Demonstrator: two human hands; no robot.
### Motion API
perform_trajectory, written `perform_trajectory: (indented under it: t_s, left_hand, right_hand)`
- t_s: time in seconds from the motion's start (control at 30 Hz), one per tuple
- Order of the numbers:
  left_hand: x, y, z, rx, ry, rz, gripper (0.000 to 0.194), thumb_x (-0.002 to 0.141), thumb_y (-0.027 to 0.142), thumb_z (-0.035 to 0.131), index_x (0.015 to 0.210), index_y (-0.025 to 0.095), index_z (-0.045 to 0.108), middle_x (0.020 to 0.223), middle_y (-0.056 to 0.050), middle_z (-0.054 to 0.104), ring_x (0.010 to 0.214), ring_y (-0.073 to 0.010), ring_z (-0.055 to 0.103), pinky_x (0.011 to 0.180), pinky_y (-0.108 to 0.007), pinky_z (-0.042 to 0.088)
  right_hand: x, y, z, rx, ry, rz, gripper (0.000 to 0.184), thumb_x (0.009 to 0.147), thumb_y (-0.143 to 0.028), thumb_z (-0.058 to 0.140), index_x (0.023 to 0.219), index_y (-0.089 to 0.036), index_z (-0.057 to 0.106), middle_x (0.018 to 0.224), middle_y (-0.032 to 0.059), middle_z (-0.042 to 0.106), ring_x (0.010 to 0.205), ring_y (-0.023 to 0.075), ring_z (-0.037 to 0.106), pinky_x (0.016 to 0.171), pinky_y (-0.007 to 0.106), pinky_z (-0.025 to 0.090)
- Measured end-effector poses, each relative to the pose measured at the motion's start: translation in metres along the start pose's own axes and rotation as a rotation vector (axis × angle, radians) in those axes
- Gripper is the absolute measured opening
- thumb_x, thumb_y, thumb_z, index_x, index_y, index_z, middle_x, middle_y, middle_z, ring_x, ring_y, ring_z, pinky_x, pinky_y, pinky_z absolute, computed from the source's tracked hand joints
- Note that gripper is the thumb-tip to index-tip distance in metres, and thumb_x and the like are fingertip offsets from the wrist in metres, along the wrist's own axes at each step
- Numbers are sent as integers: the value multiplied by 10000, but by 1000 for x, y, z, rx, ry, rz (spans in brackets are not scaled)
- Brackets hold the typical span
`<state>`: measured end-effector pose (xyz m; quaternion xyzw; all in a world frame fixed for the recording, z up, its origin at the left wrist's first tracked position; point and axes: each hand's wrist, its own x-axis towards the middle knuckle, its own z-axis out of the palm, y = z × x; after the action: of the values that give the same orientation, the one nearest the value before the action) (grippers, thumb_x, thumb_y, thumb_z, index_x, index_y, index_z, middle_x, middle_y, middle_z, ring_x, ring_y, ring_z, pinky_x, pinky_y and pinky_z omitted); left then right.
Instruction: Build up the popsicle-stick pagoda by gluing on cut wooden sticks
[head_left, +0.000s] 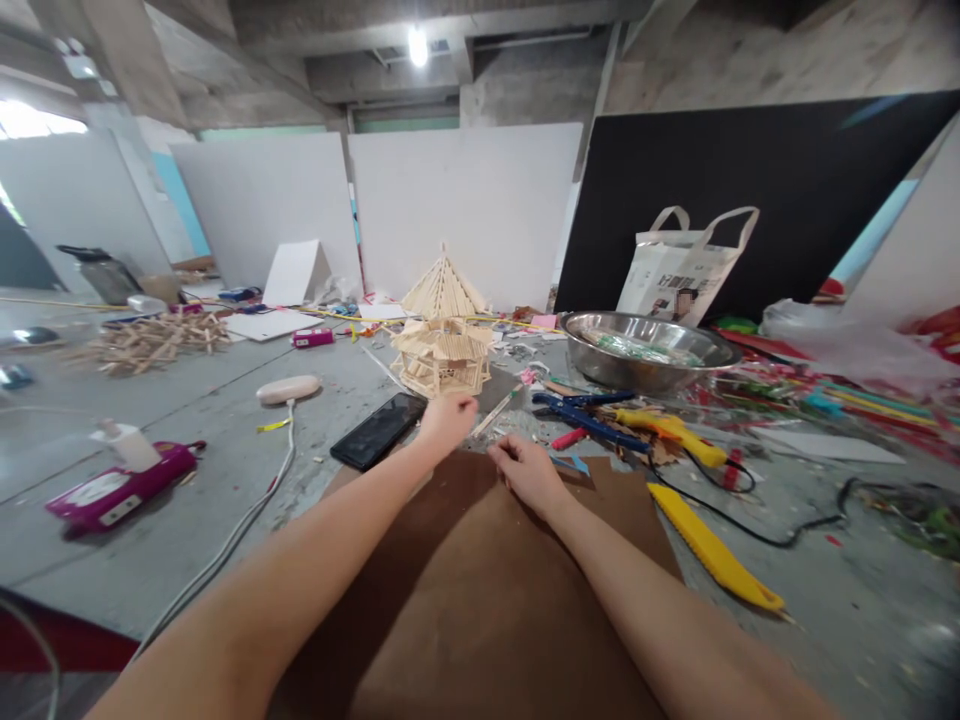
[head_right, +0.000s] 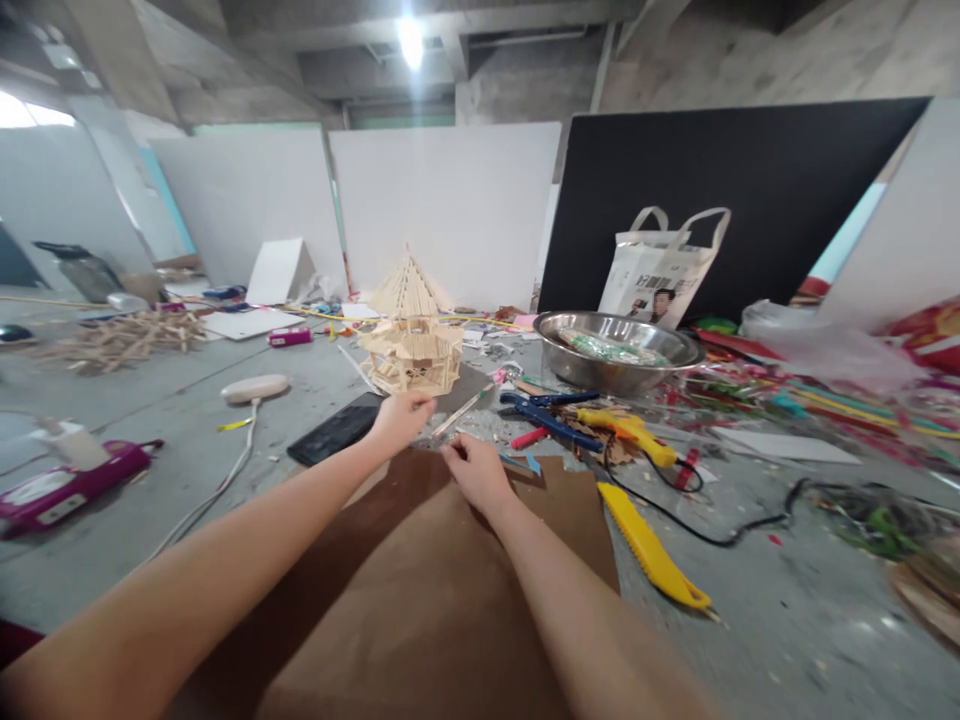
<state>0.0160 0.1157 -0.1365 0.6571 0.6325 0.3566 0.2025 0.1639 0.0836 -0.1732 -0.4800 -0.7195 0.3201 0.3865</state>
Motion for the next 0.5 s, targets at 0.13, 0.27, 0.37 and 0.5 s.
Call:
perform_trajectory:
  t_s: [0.13,0.27,0.37,0.5]
  left_hand:
    - [24,-19,-5,-91,160,-239,378,812,210,377,1171,134,471,930,-94,635,753,-183,615,624,-265,473]
    - [45,-27,3,-197,182,-367,351,856,224,366,1187,119,417,899,-93,611,694,-151,609,574,-252,480]
    - [62,-30,9,-238,163,-406,310,842,295,451,1109,138,478,1018,-76,555,838,-157,568,702,-331,487]
    - [79,-34,12,-213,145,-414,317,825,302,483,1099,143,488,1087,-78,521,922,-177,538,767,-379,466]
  right_hand:
    - [0,-1,0,-11,-10,20,247,739,-378,440,561,-206,440,424,-43,464,413,108,422,451,230,327]
    - [1,1,0,-4,-16,31,255,747,-394,438,581,-201,460,437,-39,487,422,113,433,458,232,327]
    - [1,2,1,2,-15,42,246,744,-394,444,591,-202,464,438,-40,484,420,116,433,456,235,327]
    - [1,3,1,13,-21,43,240,748,-385,441,589,-206,454,440,-42,479,408,112,423,446,234,323]
